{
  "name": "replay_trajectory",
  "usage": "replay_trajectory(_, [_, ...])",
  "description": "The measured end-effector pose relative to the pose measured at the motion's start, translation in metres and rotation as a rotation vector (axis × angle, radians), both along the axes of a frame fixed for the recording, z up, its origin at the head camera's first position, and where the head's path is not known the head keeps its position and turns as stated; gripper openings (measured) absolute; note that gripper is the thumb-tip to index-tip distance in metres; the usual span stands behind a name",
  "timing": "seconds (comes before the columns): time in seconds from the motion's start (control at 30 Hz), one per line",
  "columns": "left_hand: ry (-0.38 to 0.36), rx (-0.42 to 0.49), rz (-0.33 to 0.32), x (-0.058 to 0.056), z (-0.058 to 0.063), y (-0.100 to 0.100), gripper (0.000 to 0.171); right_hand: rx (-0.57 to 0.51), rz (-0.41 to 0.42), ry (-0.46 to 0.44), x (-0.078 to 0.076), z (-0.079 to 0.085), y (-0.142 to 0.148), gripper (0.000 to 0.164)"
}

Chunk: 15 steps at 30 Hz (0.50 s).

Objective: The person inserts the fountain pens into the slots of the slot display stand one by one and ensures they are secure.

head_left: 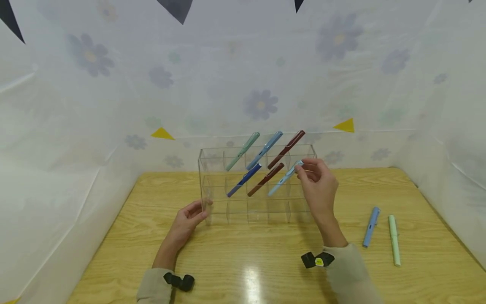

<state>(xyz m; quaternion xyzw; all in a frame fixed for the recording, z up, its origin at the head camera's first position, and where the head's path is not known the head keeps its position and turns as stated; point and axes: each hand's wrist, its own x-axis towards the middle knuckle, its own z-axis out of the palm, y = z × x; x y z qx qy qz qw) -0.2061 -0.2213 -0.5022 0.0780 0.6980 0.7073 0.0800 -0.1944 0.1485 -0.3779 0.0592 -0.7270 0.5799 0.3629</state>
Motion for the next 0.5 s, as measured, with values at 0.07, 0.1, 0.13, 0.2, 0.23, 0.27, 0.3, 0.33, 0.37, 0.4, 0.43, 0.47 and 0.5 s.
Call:
replay_trajectory(0.07, [-0.002,-0.007,0.004,0.000,0.000,0.000,0.055,0.030,-0.031,0.001,-0.005,-0.006,0.003,0.021])
replay_trajectory(0.1, [-0.001,-0.004,0.005,0.000,-0.001,0.000,0.055,0.043,-0.041,0.002,-0.007,-0.009,0.004,0.021])
replay_trajectory(0.13, [0.002,-0.002,0.006,-0.001,-0.001,0.000,0.054,0.055,-0.048,0.005,-0.009,-0.012,0.006,0.021])
replay_trajectory(0.2, [0.013,0.007,0.000,-0.001,-0.001,0.000,0.054,0.066,-0.054,0.010,-0.011,-0.015,0.007,0.021])
replay_trajectory(0.23, [0.018,0.014,-0.004,-0.001,-0.001,-0.001,0.053,0.072,-0.054,0.015,-0.012,-0.016,0.007,0.022])
replay_trajectory(0.27, [0.023,0.022,-0.008,-0.001,-0.001,-0.001,0.053,0.074,-0.051,0.020,-0.013,-0.017,0.007,0.022])
replay_trajectory(0.3, [0.026,0.027,-0.011,-0.001,-0.001,-0.001,0.053,0.077,-0.046,0.022,-0.013,-0.017,0.007,0.023])
replay_trajectory(0.33, [0.028,0.027,-0.013,-0.001,-0.001,-0.001,0.053,0.085,-0.044,0.023,-0.013,-0.017,0.008,0.023])
replay_trajectory(0.37, [0.030,0.027,-0.015,-0.001,-0.001,-0.001,0.053,0.093,-0.043,0.022,-0.013,-0.017,0.008,0.023])
replay_trajectory(0.4, [0.030,0.027,-0.015,-0.001,-0.002,0.000,0.053,0.109,-0.046,0.022,-0.013,-0.017,0.008,0.023])
replay_trajectory(0.43, [0.032,0.026,-0.013,-0.001,-0.002,0.000,0.053,0.128,-0.046,0.020,-0.012,-0.017,0.010,0.023])
replay_trajectory(0.47, [0.031,0.027,-0.015,-0.001,-0.002,0.000,0.053,0.147,-0.049,0.016,-0.011,-0.017,0.011,0.023])
replay_trajectory(0.5, [0.031,0.026,-0.013,-0.001,-0.002,0.000,0.053,0.167,-0.053,0.009,-0.010,-0.016,0.012,0.023])
